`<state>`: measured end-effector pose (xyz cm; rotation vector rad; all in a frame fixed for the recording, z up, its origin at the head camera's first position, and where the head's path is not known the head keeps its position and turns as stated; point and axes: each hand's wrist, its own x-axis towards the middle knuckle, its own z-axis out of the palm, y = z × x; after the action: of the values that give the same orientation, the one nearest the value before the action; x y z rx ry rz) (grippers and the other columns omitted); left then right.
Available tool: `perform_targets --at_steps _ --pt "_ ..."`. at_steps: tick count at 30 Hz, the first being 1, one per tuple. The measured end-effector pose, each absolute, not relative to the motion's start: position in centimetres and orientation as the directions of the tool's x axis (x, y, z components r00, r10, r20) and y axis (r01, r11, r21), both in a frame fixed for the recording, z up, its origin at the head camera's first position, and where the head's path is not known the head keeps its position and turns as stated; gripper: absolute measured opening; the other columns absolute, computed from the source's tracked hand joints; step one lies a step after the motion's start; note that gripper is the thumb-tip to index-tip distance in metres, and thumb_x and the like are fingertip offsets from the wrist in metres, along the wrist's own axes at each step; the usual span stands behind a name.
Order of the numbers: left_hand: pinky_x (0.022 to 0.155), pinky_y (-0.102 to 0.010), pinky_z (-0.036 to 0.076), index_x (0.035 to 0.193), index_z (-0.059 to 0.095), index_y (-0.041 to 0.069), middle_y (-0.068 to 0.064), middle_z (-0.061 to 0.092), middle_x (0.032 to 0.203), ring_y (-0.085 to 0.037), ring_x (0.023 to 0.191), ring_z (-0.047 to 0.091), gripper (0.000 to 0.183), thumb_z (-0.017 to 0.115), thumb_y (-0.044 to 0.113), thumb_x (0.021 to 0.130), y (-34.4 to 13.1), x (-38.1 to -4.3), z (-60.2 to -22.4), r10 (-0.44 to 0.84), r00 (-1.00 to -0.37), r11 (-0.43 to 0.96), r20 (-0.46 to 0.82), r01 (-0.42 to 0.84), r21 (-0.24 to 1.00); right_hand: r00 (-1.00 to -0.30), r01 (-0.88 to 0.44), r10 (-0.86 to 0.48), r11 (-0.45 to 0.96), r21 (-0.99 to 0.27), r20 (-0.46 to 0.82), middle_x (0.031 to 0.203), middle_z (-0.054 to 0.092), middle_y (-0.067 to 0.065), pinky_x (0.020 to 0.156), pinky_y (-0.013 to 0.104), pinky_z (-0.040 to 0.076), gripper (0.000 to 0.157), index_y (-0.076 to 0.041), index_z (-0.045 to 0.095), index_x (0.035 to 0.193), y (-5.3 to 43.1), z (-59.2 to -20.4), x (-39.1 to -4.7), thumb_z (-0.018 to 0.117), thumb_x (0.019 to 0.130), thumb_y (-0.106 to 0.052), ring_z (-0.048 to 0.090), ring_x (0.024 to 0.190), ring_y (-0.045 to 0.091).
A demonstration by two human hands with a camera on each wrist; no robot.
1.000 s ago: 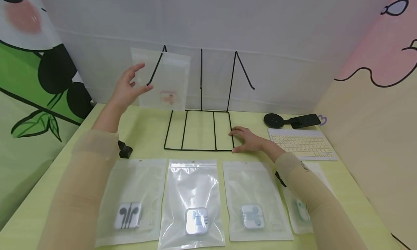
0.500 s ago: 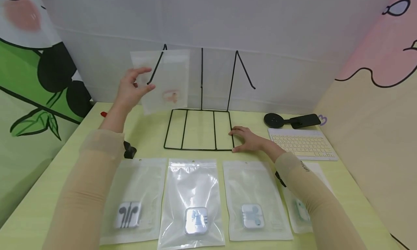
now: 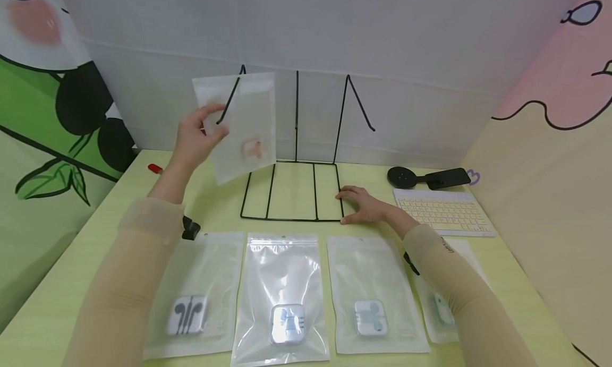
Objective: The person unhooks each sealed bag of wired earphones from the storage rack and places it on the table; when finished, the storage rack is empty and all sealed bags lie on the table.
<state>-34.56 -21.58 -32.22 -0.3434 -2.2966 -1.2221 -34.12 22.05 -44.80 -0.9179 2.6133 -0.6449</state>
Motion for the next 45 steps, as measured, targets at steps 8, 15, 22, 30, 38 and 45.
perform_targets --at_steps 8,15,22,30,38,45 --pt "0.075 -0.015 0.051 0.129 0.059 0.021 -0.001 0.056 0.132 -0.017 0.11 0.055 0.049 0.069 0.007 0.084 -21.2 -33.8 -31.9 -0.014 -0.817 0.566 0.577 0.469 0.678 -0.756 -0.506 -0.641 0.701 -0.503 -0.134 0.153 0.021 0.015 0.112 0.058 0.013 0.073 -0.014 0.042 0.141 22.0 -44.7 -34.2 0.075 0.08 -0.038 0.013 0.141 0.038" --pt "0.07 -0.008 0.043 0.128 0.06 0.017 -0.003 0.058 0.131 -0.017 0.114 0.054 0.05 0.071 0.003 0.081 -21.0 -32.6 -31.8 -0.003 -0.78 0.575 0.626 0.51 0.64 -0.753 -0.51 -0.646 0.695 -0.506 -0.128 0.153 0.022 0.015 0.112 0.058 0.013 0.073 -0.013 0.042 0.14 22.1 -44.8 -34.1 0.075 0.08 -0.038 0.014 0.14 0.038" --pt "0.067 -0.006 0.042 0.128 0.06 0.018 -0.005 0.058 0.13 -0.019 0.112 0.055 0.049 0.069 0.004 0.082 -20.8 -31.3 -31.6 -0.011 -0.785 0.57 0.619 0.504 0.649 -0.753 -0.515 -0.646 0.697 -0.499 -0.125 0.152 0.022 0.014 0.112 0.057 0.013 0.073 -0.015 0.042 0.14 22.0 -44.9 -34.0 0.075 0.079 -0.039 0.014 0.14 0.037" --pt "0.074 -0.006 0.04 0.128 0.061 0.019 -0.003 0.06 0.128 -0.02 0.113 0.055 0.049 0.069 0.004 0.082 -20.8 -30.1 -31.6 -0.008 -0.774 0.587 0.633 0.509 0.63 -0.756 -0.513 -0.644 0.697 -0.501 -0.121 0.152 0.022 0.015 0.112 0.057 0.014 0.074 -0.014 0.042 0.141 21.9 -44.8 -34.0 0.075 0.079 -0.039 0.014 0.14 0.038" --pt "0.076 -0.007 0.039 0.126 0.062 0.016 -0.007 0.063 0.123 -0.012 0.105 0.056 0.05 0.071 0.0 0.079 -20.7 -28.6 -31.5 0.013 -0.728 0.587 0.686 0.561 0.584 -0.76 -0.504 -0.637 0.701 -0.505 -0.127 0.153 0.022 0.014 0.113 0.056 0.014 0.074 -0.013 0.042 0.141 21.9 -44.7 -33.9 0.075 0.079 -0.039 0.013 0.141 0.037" --pt "0.062 -0.008 0.039 0.124 0.063 0.013 -0.01 0.063 0.121 0.004 0.095 0.049 0.048 0.071 -0.001 0.079 -20.6 -27.0 -31.4 0.032 -0.715 0.583 0.699 0.581 0.568 -0.762 -0.505 -0.637 0.697 -0.51 -0.117 0.153 0.021 0.015 0.113 0.057 0.013 0.073 -0.011 0.044 0.14 22.0 -44.9 -33.9 0.076 0.079 -0.037 0.012 0.141 0.038"
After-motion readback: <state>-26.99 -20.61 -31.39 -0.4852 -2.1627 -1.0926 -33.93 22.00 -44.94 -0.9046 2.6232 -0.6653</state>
